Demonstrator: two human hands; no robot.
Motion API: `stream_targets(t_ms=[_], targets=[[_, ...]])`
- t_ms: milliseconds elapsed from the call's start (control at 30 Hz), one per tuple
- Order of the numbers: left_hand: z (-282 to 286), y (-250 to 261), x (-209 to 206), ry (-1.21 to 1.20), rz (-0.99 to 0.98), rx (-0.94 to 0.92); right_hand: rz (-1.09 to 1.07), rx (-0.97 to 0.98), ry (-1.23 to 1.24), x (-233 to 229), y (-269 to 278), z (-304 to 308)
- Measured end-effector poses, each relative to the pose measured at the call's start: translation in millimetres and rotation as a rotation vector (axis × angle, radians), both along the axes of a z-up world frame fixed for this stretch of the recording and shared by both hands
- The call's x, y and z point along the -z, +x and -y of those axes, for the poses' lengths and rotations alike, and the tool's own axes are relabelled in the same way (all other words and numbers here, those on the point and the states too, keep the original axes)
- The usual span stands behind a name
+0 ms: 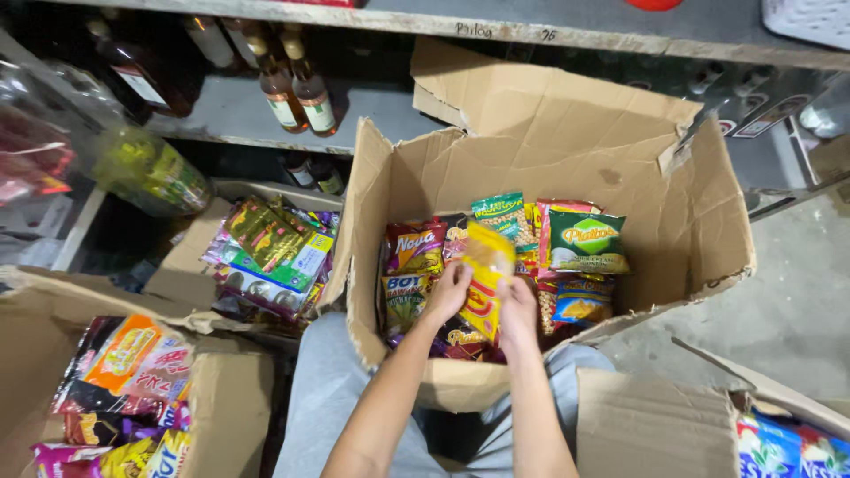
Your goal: The person sits on the floor and repeatedly picks up individual snack packets from a large cardboard box, briefly holds them, and places them into a second cardboard box. The person handles various brands of chips and crackers one at a time.
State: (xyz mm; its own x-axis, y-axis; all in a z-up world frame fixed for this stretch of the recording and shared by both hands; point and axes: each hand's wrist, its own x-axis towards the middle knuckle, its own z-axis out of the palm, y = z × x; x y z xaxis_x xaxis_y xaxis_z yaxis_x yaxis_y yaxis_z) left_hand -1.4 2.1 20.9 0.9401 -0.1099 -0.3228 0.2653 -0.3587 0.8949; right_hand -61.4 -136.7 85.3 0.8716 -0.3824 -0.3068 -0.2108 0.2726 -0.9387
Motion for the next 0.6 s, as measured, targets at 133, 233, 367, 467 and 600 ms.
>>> stream_targets(t_ms=[133,233,367,467,600], targets=[[-13,-15,-91,-0.029,0.161,-0.003,0.141,0.046,0.299,-64,-37,8],[-22,-32,-157,0.051,0.23,-0.017,0.28,-0.001,0.361,-121,-63,-5],[-55,-68,-225,-0.173,0.41,-0.08,0.483,-0.149,0.415,-179,-112,-36],[-95,-102,-267,-0.356,0.387,-0.086,0.596,-0.253,0.31,-203,-130,-70],[-166,-143,-301,-0.481,0.253,-0.164,0.545,-0.395,0.181,-210,-142,-126]])
